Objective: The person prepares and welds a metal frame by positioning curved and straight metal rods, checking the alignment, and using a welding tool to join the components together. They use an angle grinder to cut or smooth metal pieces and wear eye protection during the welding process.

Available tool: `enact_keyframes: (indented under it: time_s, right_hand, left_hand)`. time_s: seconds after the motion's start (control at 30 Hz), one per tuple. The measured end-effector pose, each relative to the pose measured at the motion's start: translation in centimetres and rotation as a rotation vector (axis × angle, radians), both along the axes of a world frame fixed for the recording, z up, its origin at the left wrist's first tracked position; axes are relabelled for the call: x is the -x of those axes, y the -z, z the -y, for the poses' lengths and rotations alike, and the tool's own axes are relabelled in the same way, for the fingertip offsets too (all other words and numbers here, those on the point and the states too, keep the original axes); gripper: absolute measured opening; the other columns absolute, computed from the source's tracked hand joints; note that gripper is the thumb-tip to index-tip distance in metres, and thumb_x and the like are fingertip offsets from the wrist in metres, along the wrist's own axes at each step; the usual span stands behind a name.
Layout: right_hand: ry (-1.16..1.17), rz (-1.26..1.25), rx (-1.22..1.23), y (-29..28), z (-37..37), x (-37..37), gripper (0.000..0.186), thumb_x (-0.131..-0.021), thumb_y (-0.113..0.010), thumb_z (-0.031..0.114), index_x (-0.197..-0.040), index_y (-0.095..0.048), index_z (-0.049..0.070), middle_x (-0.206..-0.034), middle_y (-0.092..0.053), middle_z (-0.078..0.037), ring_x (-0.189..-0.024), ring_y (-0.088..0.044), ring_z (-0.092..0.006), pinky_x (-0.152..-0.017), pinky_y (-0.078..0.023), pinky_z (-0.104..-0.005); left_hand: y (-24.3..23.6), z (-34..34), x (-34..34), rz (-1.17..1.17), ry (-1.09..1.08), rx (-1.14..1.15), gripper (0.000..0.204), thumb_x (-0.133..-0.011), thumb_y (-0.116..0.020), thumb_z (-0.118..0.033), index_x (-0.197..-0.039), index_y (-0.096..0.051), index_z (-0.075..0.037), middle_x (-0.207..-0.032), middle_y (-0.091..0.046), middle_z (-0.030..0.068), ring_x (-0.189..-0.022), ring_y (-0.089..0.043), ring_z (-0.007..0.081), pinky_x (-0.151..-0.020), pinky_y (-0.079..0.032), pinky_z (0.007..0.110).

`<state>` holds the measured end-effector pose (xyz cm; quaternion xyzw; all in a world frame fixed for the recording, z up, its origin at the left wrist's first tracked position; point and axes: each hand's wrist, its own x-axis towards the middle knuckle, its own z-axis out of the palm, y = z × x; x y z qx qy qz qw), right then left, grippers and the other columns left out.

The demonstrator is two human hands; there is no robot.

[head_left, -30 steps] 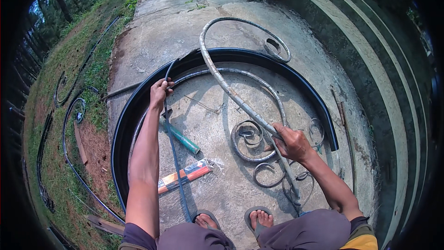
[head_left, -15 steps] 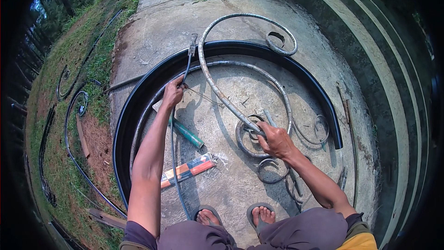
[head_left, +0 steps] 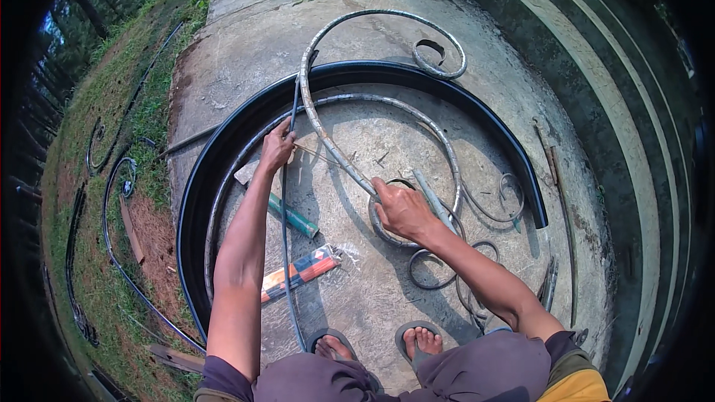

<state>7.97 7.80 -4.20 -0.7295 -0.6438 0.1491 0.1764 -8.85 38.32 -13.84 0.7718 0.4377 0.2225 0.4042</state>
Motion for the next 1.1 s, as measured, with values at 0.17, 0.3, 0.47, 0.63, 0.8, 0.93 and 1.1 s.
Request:
enact_keyframes:
  time_s: [0.17, 0.3, 0.47, 0.63, 0.8, 0.93, 1.1]
  right_hand:
    - [0.013, 0.019, 0.087, -0.4, 0.1, 0.0, 0.047, -0.085, -0.063, 0.015, -0.125, -0.043, 0.000, -0.087, -0.066, -0.027, -0.076, -0.067, -0.0440, -0.067, -0.052, -0.0532]
    - [0.043, 0.046, 0.138, -2.7, 0.0, -0.1, 0.065, -0.086, -0.070, 0.028, -0.139, -0.039, 0.004, -0.095, -0.066, -0.026, -0.083, -0.068, -0.0419, -0.072, -0.054, -0.0509]
    - [0.052, 0.118, 0.076, -5.7, 0.5, -0.8, 0.060, -0.086, -0.071, 0.032, -0.134, -0.048, 0.004, -0.090, -0.067, -0.022, -0.081, -0.069, -0.0375, -0.069, -0.055, -0.0473]
    - [0.083, 0.265, -0.008, -9.6, 0.5, -2.1, 0.038, -0.083, -0.069, 0.019, -0.116, -0.058, 0.003, -0.084, -0.070, -0.018, -0.078, -0.071, -0.0350, -0.066, -0.055, -0.0461]
    - [-0.068, 0.377, -0.122, -12.5, -3.3, -1.5, 0.014, -0.078, -0.065, 0.005, -0.092, -0.068, 0.004, -0.073, -0.070, -0.014, -0.073, -0.072, -0.0315, -0.060, -0.054, -0.0429]
    - [-0.146, 0.374, 0.026, -11.3, -6.3, 0.3, 0.034, -0.076, -0.077, 0.021, -0.103, -0.066, 0.004, -0.079, -0.071, -0.015, -0.077, -0.071, -0.0327, -0.066, -0.055, -0.0448]
    - [-0.061, 0.236, -0.067, -9.3, -6.6, 0.9, 0.037, -0.081, -0.070, 0.019, -0.113, -0.062, 0.003, -0.087, -0.070, -0.021, -0.084, -0.070, -0.0378, -0.073, -0.056, -0.0476]
  left_hand:
    - [-2.5, 1.9, 1.0, -0.066, -0.130, -0.107, 0.054, -0.091, -0.065, -0.025, -0.142, -0.052, -0.011, -0.116, -0.069, 0.0188, -0.106, -0.068, 0.0300, -0.092, -0.052, 0.040]
    - [-4.6, 4.8, 2.4, -0.041, -0.236, -0.221, 0.050, -0.092, -0.065, -0.026, -0.139, -0.054, -0.009, -0.120, -0.066, 0.0206, -0.108, -0.066, 0.0320, -0.092, -0.052, 0.041]
    - [-6.9, 8.6, 3.9, 0.049, -0.209, -0.184, 0.052, -0.091, -0.068, -0.022, -0.139, -0.054, -0.011, -0.124, -0.064, 0.0219, -0.109, -0.066, 0.0315, -0.092, -0.053, 0.043]
    - [-9.3, 11.5, 3.9, 0.101, -0.147, -0.078, 0.053, -0.091, -0.069, -0.021, -0.140, -0.053, -0.011, -0.127, -0.063, 0.0215, -0.104, -0.068, 0.0300, -0.089, -0.055, 0.040]
    - [-12.1, 11.7, 5.1, 0.185, -0.130, -0.027, 0.052, -0.090, -0.070, -0.019, -0.139, -0.055, -0.011, -0.125, -0.063, 0.0198, -0.102, -0.068, 0.0272, -0.087, -0.056, 0.038]
    - [-12.8, 12.7, 4.8, 0.145, -0.126, -0.001, 0.051, -0.092, -0.068, -0.015, -0.139, -0.053, -0.006, -0.126, -0.061, 0.0190, -0.111, -0.063, 0.0231, -0.094, -0.052, 0.035]
    - [-11.6, 14.1, 5.0, 0.161, -0.116, 0.018, 0.052, -0.089, -0.070, -0.019, -0.137, -0.055, -0.007, -0.125, -0.063, 0.0226, -0.109, -0.065, 0.0296, -0.093, -0.053, 0.039]
